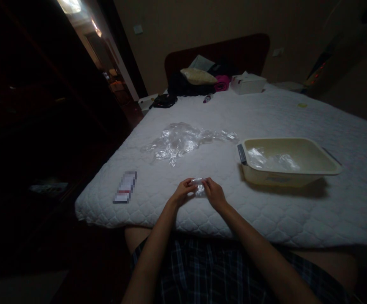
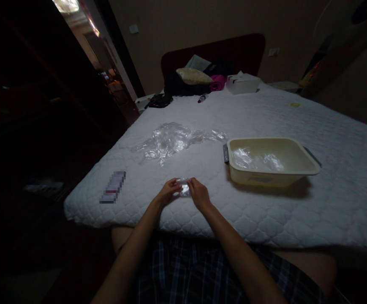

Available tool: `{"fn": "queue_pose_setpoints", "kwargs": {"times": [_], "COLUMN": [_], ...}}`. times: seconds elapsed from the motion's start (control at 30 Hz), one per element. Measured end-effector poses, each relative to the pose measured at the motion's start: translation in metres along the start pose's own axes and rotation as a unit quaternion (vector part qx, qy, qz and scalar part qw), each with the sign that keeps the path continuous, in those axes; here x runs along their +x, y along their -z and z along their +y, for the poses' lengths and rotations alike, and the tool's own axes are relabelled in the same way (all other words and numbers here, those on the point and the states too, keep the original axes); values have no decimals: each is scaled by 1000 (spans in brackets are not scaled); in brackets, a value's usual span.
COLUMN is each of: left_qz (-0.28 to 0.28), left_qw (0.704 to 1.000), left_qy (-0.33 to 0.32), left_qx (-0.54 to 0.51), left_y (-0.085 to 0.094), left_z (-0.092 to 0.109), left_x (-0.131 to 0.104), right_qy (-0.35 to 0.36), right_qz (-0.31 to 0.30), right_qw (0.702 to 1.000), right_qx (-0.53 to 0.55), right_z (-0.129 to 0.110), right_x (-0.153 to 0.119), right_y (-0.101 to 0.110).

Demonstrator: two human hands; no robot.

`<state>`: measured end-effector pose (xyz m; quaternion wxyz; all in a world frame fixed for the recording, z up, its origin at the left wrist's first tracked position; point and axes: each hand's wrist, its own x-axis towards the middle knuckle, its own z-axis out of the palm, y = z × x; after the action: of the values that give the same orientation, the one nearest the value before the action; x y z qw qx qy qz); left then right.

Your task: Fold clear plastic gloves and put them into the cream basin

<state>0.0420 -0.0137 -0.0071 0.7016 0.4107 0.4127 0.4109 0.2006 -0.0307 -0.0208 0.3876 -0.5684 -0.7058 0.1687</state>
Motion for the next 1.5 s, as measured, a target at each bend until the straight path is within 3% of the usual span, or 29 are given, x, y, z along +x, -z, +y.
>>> {"fn": "queue_pose_setpoints", "kwargs": {"times": [0.2, 0.4, 0.5, 0.77, 1.1, 1.23, 1.5], "left_qz": [-16, -13, -12, 9, 26, 38, 23], "left_qw": [1000, 1000, 1000, 999, 1000, 999, 999], "left_qy": [-2, -4, -8, -31, -3, -16, -39], "left_qx": [4, -2, -1, -3, -12, -27, -25], "left_y": [3, 3, 3, 1, -2, 1, 0], "left_z": [-3, -2, -2, -6, -1, -4, -2], "left_x": [2, 2, 2, 4, -1, 3, 5], "right_qy": [8, 45, 32, 23, -9, -39, -63], "right_qz": [-24, -34, -39, 16, 27, 65, 107], "right_qw": [999, 998, 998, 995, 990, 985, 977], "right_qx": [-36, 30, 29, 93, 138, 154, 176], "right_z": [-1, -3, -3, -2, 0, 2, -1], "right_x": [0, -2, -2, 1, 2, 4, 12], "right_y": [0, 4, 3, 1, -1, -1, 24]}}
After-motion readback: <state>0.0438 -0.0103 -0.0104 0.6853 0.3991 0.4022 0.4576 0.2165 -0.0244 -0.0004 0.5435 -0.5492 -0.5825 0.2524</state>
